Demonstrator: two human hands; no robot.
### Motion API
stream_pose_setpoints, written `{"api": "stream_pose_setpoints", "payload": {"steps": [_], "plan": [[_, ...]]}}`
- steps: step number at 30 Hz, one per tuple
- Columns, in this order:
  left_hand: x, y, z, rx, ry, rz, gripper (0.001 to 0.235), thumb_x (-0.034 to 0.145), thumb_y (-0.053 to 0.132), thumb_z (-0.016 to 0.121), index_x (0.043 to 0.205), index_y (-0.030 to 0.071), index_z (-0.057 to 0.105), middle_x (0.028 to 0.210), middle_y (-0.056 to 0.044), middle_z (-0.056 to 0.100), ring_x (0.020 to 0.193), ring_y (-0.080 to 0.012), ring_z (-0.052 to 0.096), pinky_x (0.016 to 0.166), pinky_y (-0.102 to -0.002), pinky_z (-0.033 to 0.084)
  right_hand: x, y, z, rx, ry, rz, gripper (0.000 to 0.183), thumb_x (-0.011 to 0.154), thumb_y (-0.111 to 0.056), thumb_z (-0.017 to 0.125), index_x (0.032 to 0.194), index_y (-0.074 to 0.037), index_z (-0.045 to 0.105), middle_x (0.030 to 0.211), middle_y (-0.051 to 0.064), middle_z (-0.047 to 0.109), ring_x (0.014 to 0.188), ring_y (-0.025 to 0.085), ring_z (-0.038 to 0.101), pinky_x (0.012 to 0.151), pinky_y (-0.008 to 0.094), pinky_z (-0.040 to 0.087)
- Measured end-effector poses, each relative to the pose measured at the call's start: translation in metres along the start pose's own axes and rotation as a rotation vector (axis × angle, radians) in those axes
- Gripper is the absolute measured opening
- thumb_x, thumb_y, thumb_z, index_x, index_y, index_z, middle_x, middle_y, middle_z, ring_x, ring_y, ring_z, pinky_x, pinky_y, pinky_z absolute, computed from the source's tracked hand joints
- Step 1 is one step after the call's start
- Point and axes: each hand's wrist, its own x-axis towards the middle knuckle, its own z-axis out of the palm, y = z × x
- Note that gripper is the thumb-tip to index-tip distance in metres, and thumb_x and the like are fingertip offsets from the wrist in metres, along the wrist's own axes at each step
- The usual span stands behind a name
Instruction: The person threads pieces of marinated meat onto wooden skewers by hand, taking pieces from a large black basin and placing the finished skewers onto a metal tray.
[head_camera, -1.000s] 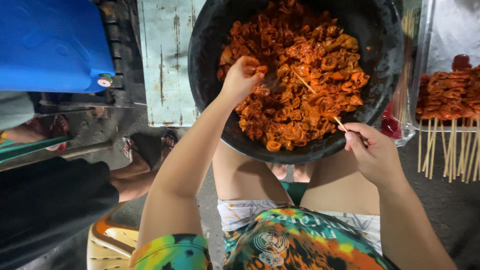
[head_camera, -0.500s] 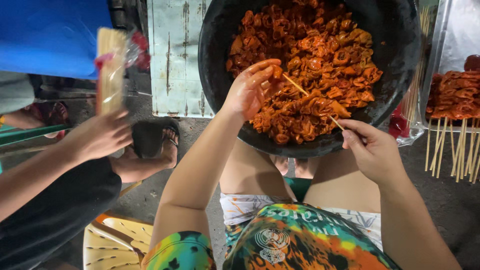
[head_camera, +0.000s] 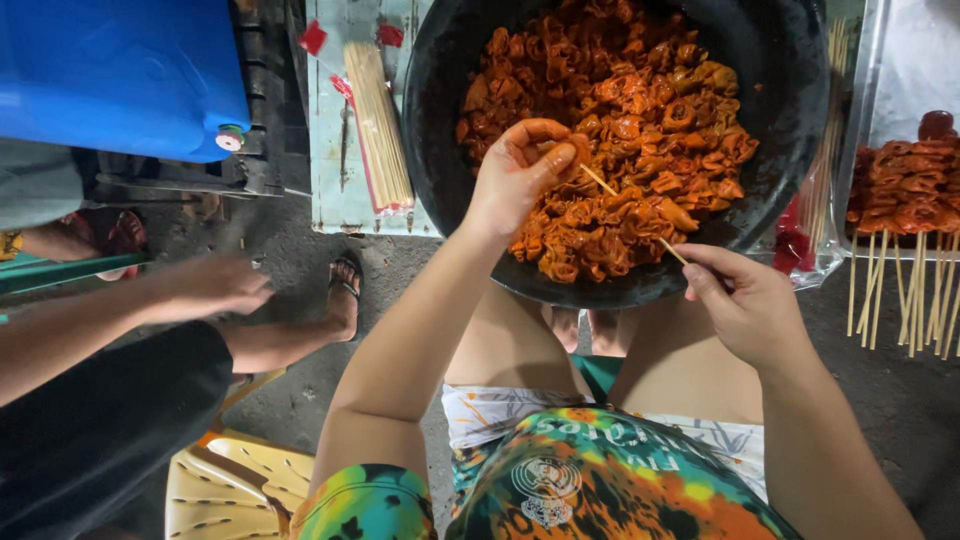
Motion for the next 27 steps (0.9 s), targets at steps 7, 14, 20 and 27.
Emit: {"api": "stream_pose_setpoints", "payload": {"steps": [7,14,20,27], "plan": [[-0.019,-0.014,0.029,0.027,0.145,0.192,0.013,0.105,0.001,0.06,0.116,-0.002,0.065,0.122,-0.01,0.071,0.111,-0.0137,0.067,0.099,-0.031,0.059,-0.005,-0.012,0.011,0.005,0.069,-0.014,0.027,0.099,-0.011,0.066,0.126,-0.009,0.072,0.086,-0.003,0.069,0.074,0.004,0.06,0.065,0.02,0.048],[-0.031,-0.028,0.046,0.085,0.123,0.156,0.015,0.106,0.002,0.062,0.119,-0.002,0.067,0.123,-0.011,0.072,0.113,-0.0162,0.068,0.101,-0.03,0.056,-0.004,-0.008,0.021,0.029,0.067,-0.003,0.028,0.101,-0.011,0.065,0.128,-0.01,0.073,0.079,-0.002,0.065,0.071,0.004,0.056,0.063,0.021,0.044],[-0.041,-0.018,0.054,0.04,0.16,0.199,0.027,0.108,0.01,0.057,0.135,0.006,0.06,0.128,-0.006,0.067,0.116,-0.015,0.065,0.103,-0.032,0.054,0.007,0.011,0.027,0.222,0.006,-0.033,0.027,0.103,-0.008,0.062,0.128,-0.003,0.07,0.083,-0.002,0.063,0.077,0.005,0.057,0.069,0.02,0.045],[-0.032,-0.028,0.051,-0.183,0.132,-0.105,0.031,0.105,0.008,0.06,0.136,0.003,0.054,0.125,-0.012,0.069,0.106,-0.018,0.067,0.088,-0.035,0.056,0.015,0.014,0.031,0.3,-0.043,-0.073,0.028,0.103,-0.006,0.06,0.129,0.002,0.067,0.087,-0.001,0.064,0.08,0.006,0.058,0.074,0.02,0.048]]}}
